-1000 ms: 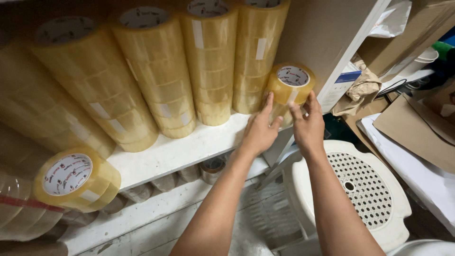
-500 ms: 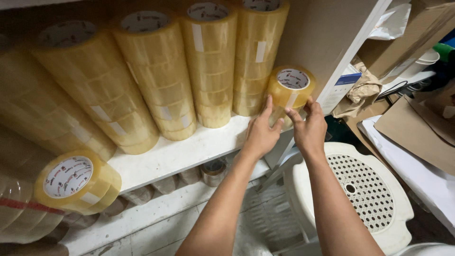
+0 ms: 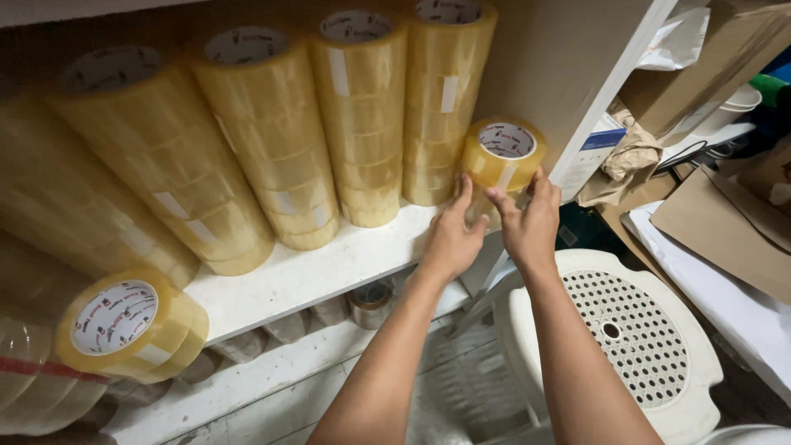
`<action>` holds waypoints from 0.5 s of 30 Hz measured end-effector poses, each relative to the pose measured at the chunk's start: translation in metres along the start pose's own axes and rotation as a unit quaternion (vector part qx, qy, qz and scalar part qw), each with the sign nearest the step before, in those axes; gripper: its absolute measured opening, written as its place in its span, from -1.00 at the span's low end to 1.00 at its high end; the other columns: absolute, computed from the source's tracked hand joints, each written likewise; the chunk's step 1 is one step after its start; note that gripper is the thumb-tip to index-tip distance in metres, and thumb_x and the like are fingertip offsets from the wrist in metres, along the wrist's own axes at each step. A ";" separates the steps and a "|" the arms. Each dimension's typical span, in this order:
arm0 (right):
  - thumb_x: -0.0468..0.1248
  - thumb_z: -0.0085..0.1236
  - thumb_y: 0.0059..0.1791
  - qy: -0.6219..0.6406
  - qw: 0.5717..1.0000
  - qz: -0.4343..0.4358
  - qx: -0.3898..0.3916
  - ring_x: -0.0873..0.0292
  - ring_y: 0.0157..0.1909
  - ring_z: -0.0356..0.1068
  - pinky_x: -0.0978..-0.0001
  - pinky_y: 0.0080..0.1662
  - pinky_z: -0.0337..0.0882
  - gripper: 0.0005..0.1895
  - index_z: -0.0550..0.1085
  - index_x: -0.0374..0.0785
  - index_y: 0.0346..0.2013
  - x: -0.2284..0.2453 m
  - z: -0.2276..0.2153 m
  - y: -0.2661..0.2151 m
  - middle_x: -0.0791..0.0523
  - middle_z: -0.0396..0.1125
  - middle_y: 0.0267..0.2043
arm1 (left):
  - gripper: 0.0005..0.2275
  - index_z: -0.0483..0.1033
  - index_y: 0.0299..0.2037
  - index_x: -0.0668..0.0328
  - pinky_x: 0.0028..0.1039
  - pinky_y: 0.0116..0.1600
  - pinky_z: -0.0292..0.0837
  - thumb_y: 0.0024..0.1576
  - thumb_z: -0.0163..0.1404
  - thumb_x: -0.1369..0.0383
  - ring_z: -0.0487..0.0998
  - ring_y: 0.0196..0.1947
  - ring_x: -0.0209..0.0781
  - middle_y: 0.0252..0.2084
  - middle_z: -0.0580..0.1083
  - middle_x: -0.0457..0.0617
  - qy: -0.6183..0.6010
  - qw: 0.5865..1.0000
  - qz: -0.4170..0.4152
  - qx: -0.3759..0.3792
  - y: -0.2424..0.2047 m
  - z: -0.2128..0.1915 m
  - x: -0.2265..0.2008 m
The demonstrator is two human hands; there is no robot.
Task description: The person repeatedly picks up individual clear tape rolls from a white shelf, rotates them, and places them back in a row. The hands handle the rolls one at a time, adjusting their positions and orientation on the shelf throughout the clip.
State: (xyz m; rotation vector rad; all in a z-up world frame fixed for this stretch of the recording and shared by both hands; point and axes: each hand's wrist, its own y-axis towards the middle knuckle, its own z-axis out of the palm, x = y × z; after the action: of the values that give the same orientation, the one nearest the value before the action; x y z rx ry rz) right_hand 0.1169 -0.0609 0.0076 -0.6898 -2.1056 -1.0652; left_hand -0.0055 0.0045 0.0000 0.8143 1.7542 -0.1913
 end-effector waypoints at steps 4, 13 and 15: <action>-0.01 0.44 -0.04 0.003 1.000 -0.014 0.000 -0.27 0.24 0.31 0.09 0.23 0.37 -0.12 0.23 -0.49 0.33 -0.005 0.001 -0.001 -0.16 0.20 0.09 | -0.31 -0.04 0.53 0.06 -0.08 0.44 0.20 0.15 -0.05 0.27 0.23 0.43 0.17 0.45 0.20 0.27 -0.044 0.999 -0.017 0.005 0.000 0.005 0.005; -0.02 0.46 -0.04 0.020 1.000 -0.004 -0.005 -0.29 0.26 0.29 -0.03 0.23 0.36 -0.23 0.28 -0.52 0.14 -0.020 0.008 -0.005 -0.20 0.20 0.12 | -0.22 -0.21 0.55 0.11 -0.14 0.47 0.18 0.13 -0.05 0.26 0.09 0.49 0.17 0.57 -0.06 0.18 -0.062 0.996 -0.031 0.049 -0.005 -0.002 -0.003; -0.06 0.45 -0.05 -0.006 1.000 -0.027 -0.004 -0.31 0.25 0.31 -0.12 0.23 0.36 -0.26 0.26 -0.53 0.11 -0.025 0.009 -0.005 -0.22 0.21 0.12 | -0.30 -0.13 0.53 0.26 -0.06 0.46 0.18 0.19 -0.10 0.29 0.14 0.45 0.30 0.50 0.04 0.40 -0.028 0.999 -0.019 0.007 -0.009 0.002 -0.007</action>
State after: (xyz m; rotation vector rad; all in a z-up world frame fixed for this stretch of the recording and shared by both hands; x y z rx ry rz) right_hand 0.1264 -0.0597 -0.0177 -0.6481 -2.1413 -1.1029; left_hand -0.0085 -0.0061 0.0037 0.7796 1.7177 -0.2496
